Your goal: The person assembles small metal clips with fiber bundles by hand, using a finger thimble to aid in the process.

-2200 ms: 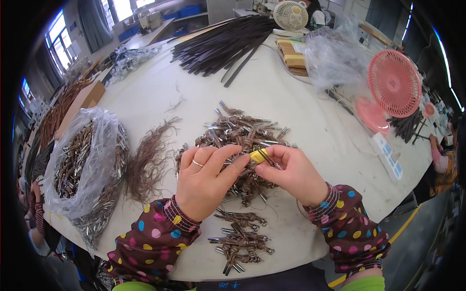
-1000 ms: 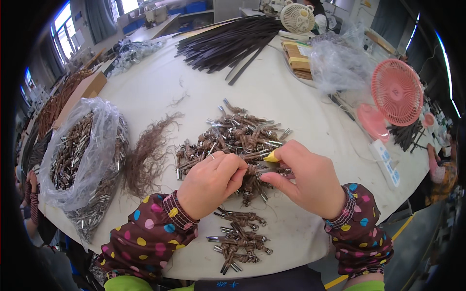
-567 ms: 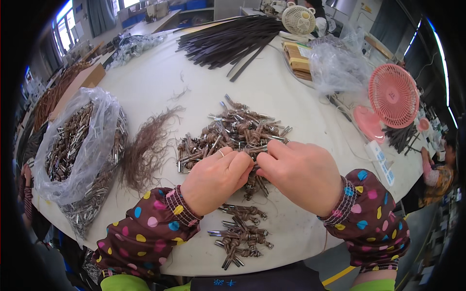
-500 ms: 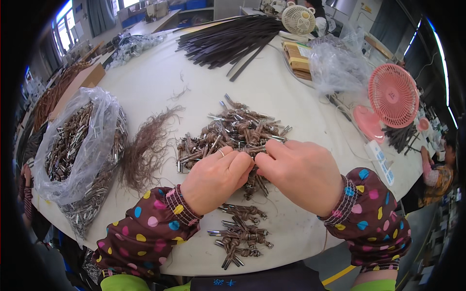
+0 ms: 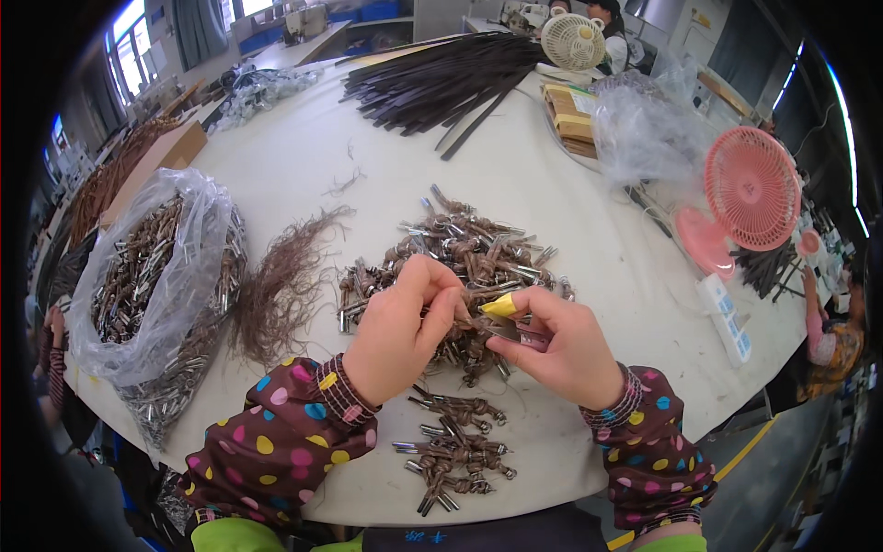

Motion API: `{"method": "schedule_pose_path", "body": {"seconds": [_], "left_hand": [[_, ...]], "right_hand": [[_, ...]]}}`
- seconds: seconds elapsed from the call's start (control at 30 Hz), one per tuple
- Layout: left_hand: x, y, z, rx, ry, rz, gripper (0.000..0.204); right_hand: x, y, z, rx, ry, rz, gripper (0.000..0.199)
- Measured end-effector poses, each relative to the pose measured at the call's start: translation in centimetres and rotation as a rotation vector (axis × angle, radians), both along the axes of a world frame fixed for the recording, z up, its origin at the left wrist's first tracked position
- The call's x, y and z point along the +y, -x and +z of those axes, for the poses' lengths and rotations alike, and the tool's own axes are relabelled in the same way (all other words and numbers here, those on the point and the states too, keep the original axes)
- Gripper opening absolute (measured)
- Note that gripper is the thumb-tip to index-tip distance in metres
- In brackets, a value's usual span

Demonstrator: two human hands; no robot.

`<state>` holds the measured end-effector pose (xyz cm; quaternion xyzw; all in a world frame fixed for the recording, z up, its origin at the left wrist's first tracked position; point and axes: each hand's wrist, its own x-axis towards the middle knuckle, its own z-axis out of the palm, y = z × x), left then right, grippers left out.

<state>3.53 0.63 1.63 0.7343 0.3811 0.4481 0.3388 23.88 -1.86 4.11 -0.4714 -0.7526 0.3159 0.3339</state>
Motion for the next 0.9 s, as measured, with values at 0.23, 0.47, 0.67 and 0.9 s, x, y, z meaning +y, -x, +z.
{"method": "schedule_pose_path", "body": {"seconds": [0.23, 0.47, 0.67, 0.9], "left_hand": [[0.9, 1.7, 1.4, 0.198, -0.049, 0.241, 0.012], [-0.4, 0.8, 1.0, 0.611, -0.533, -0.155, 0.036], [2.9, 1.2, -1.2, 0.666, -0.638, -0.078, 0.036], [1.7, 1.5, 0.1, 0.484, -0.558, 0.043, 0.030]], "right_hand": [[-3.2, -0.5, -0.7, -0.019, 0.226, 0.165, 0.028], [-4.4, -0.5, -2.2, -0.228, 0.040, 0.379, 0.036], [-3.1, 0.6, -3.4, -0.330, -0.057, 0.360, 0.033], [-2.2, -0.5, -0.7, -0.261, 0.002, 0.402, 0.028]]}}
